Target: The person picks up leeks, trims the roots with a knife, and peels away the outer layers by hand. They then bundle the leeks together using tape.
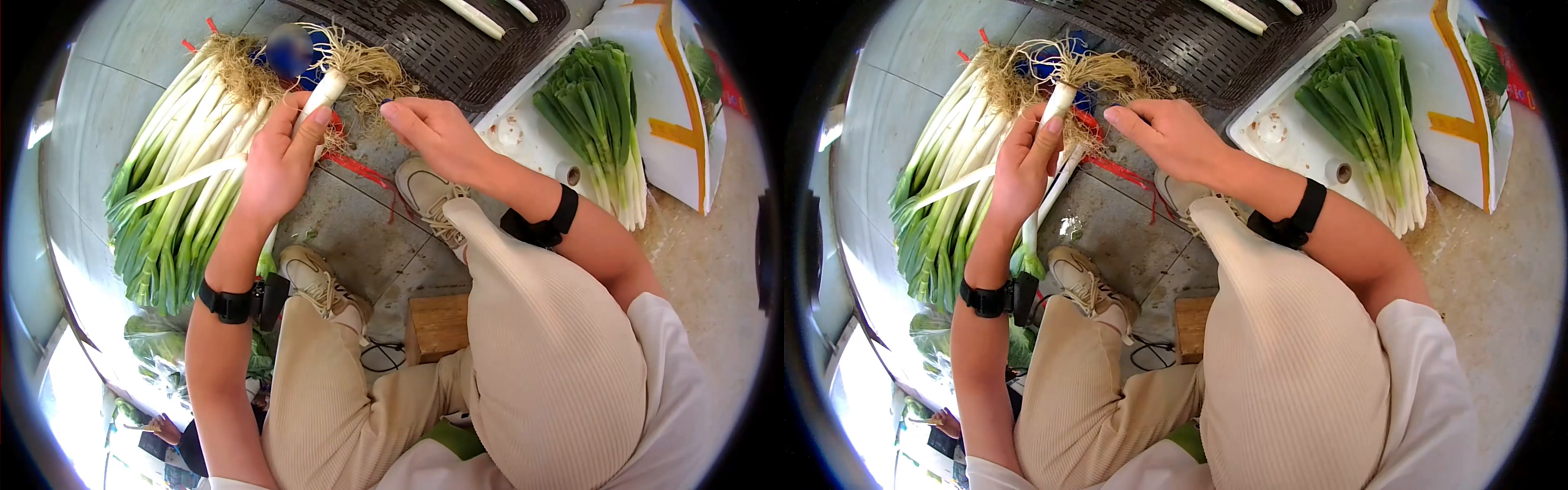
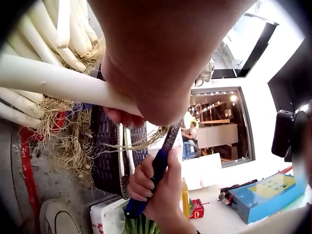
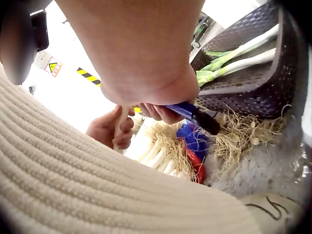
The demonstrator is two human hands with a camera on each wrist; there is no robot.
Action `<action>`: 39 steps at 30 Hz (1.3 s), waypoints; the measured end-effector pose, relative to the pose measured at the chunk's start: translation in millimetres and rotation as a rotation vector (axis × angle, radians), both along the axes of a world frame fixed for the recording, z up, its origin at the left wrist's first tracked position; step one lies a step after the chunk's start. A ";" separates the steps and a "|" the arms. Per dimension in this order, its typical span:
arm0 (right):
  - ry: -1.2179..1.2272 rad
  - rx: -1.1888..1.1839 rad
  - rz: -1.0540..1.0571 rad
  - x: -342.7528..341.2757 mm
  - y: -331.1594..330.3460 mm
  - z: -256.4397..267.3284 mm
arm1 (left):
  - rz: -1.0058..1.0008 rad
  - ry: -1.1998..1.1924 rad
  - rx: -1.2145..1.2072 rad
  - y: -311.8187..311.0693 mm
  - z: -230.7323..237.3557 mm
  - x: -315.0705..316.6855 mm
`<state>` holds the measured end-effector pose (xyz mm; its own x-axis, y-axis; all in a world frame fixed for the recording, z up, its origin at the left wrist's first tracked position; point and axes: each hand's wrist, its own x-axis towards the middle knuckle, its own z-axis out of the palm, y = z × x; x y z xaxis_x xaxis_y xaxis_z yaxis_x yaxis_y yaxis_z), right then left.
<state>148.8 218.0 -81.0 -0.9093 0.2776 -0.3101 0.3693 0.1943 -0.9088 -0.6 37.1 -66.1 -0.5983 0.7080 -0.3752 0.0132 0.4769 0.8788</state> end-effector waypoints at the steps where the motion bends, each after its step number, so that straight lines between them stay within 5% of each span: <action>1: 0.023 0.041 -0.016 0.0 0.5 -1.8 | 0.002 0.000 -0.021 -0.2 -2.1 -1.3; 14: -0.111 0.059 -0.020 4.4 1.6 -3.8 | -0.005 0.077 -0.097 9.2 -3.9 10.9; 25: -0.122 -0.319 0.018 7.3 5.3 -6.5 | -0.020 0.089 -0.093 10.1 -11.3 12.0; 39: 0.002 -0.194 -0.040 8.3 -5.2 -14.1 | -0.025 0.111 -0.091 9.1 -13.1 14.1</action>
